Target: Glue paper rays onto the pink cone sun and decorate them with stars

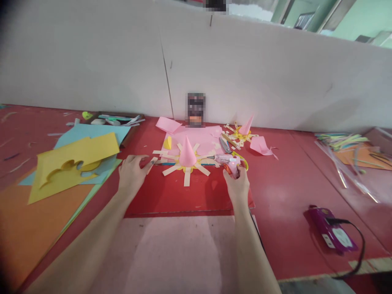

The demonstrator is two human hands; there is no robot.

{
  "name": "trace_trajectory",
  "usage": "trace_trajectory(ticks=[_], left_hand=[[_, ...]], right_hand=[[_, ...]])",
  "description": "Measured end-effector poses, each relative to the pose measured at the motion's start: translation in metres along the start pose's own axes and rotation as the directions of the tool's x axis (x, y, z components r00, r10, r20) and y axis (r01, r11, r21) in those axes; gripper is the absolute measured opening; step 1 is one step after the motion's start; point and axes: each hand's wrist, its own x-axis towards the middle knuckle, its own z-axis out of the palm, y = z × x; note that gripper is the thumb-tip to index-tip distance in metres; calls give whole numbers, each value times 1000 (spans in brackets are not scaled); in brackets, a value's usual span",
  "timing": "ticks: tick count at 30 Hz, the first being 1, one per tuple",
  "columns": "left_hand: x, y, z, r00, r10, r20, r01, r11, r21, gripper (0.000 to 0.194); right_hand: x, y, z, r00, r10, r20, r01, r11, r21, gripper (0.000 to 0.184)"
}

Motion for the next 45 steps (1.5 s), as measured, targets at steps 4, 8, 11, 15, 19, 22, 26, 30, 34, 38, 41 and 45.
trace_trajectory(ticks=[4, 8, 11, 15, 19, 22, 26, 30, 34, 38, 41, 45], left_hand=[[-16, 25, 3, 972, 235, -14, -236, 970, -53, 16], [-36, 48, 13, 898, 425, 113, -411, 902, -128, 20], [-43, 56, 21, 854, 476, 209, -429, 873, -233, 25], [-43, 58, 27, 838, 466, 284, -378, 871, -314, 36], [-39, 58, 31, 847, 419, 326, -305, 887, -347, 43], [-38, 58, 31, 847, 414, 333, -287, 884, -368, 43], [-38, 59, 29, 843, 430, 324, -288, 869, -403, 35], [-38, 58, 31, 847, 415, 332, -279, 879, -387, 40], [-38, 60, 33, 860, 389, 331, -257, 890, -377, 44], [-38, 63, 30, 868, 363, 339, -237, 902, -361, 43], [-38, 64, 28, 868, 376, 324, -243, 891, -383, 42], [-39, 63, 29, 872, 388, 299, -257, 882, -396, 39]], right_hand=[[-2, 2, 2, 999, -33, 18, 33, 999, 29, 48], [-6, -1, 2, 998, -56, 29, 57, 998, -10, 42], [-8, -4, 3, 998, -53, 36, 54, 998, -30, 40], [-9, -3, 7, 996, -62, 65, 65, 997, -35, 38], [-9, -1, 10, 994, -82, 76, 85, 996, -38, 38], [-10, -1, 11, 992, -103, 72, 108, 992, -65, 38], [-10, 1, 11, 992, -106, 73, 112, 990, -87, 40], [-8, 4, 12, 993, -88, 83, 96, 990, -101, 42], [-8, 4, 13, 992, -97, 82, 104, 991, -86, 42], [-10, 2, 12, 992, -101, 82, 108, 991, -86, 41], [-10, 1, 12, 991, -109, 76, 116, 989, -92, 40], [-10, 2, 12, 992, -100, 81, 108, 988, -108, 41]])
